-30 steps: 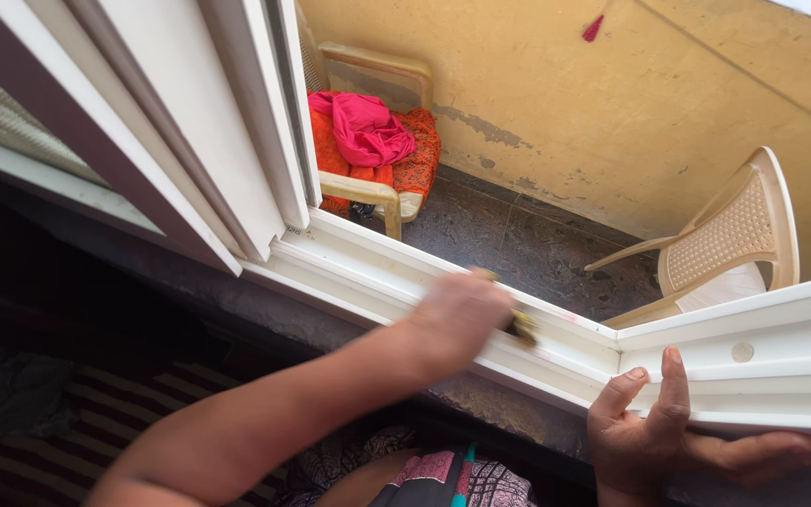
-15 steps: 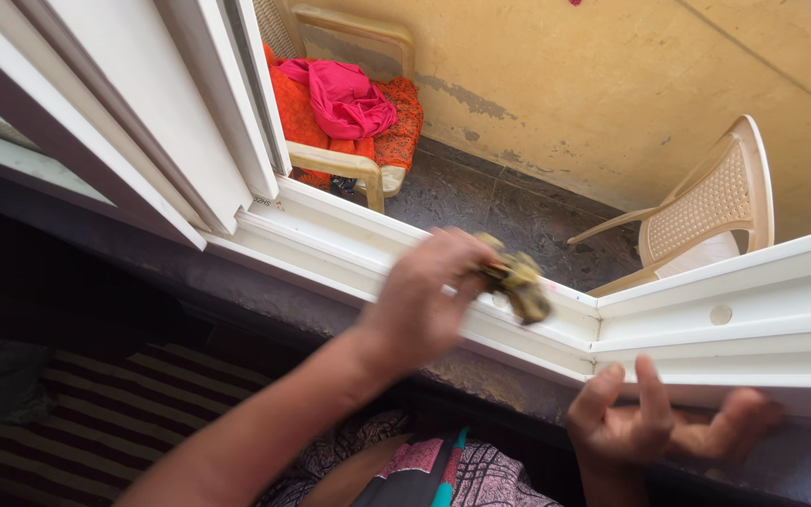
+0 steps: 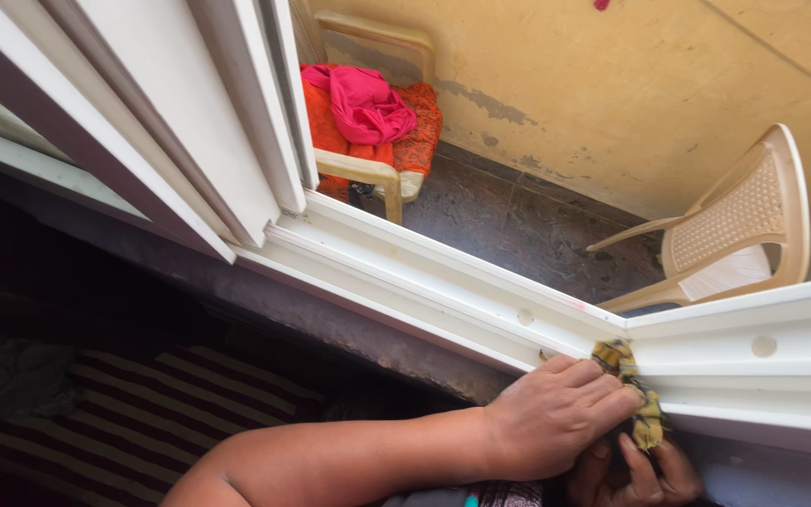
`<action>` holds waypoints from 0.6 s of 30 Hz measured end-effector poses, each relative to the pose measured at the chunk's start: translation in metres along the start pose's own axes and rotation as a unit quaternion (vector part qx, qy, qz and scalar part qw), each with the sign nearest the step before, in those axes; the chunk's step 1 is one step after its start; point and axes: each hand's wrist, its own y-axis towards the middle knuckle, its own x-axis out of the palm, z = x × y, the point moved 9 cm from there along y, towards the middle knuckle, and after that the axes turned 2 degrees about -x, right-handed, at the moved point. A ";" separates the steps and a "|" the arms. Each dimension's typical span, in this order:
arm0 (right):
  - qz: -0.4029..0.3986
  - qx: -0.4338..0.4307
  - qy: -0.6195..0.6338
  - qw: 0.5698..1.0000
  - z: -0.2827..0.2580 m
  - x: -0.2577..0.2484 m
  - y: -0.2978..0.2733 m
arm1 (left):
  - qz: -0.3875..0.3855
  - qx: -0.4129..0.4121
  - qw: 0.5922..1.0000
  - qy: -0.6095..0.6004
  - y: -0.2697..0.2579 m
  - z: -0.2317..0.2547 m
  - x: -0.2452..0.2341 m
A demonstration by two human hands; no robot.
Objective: The person wipes the white window frame and sill using a patterned cloth. They repeatedly rub the horizontal and vertical sections of the frame, moving the cloth back and forth to clean the surface. The task is performed from an indoor perspective looking out onto a balcony.
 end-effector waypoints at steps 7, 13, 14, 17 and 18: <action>-0.076 -0.174 -0.020 0.982 -0.010 0.016 0.017 | -0.048 -0.003 0.998 0.038 0.003 -0.013 0.008; -0.108 -0.193 0.014 0.975 -0.036 0.031 0.057 | -0.116 -0.050 0.988 0.088 -0.006 -0.030 -0.044; -0.110 -0.172 0.023 0.979 -0.040 0.036 0.061 | -0.118 -0.071 0.986 0.091 -0.013 -0.037 -0.065; -0.128 -0.108 -0.040 0.985 -0.057 0.054 0.056 | -0.047 -0.086 0.984 0.152 -0.036 -0.048 -0.151; -0.144 -0.098 -0.023 0.984 -0.062 0.059 0.055 | -0.060 -0.126 0.963 0.232 -0.046 -0.058 -0.175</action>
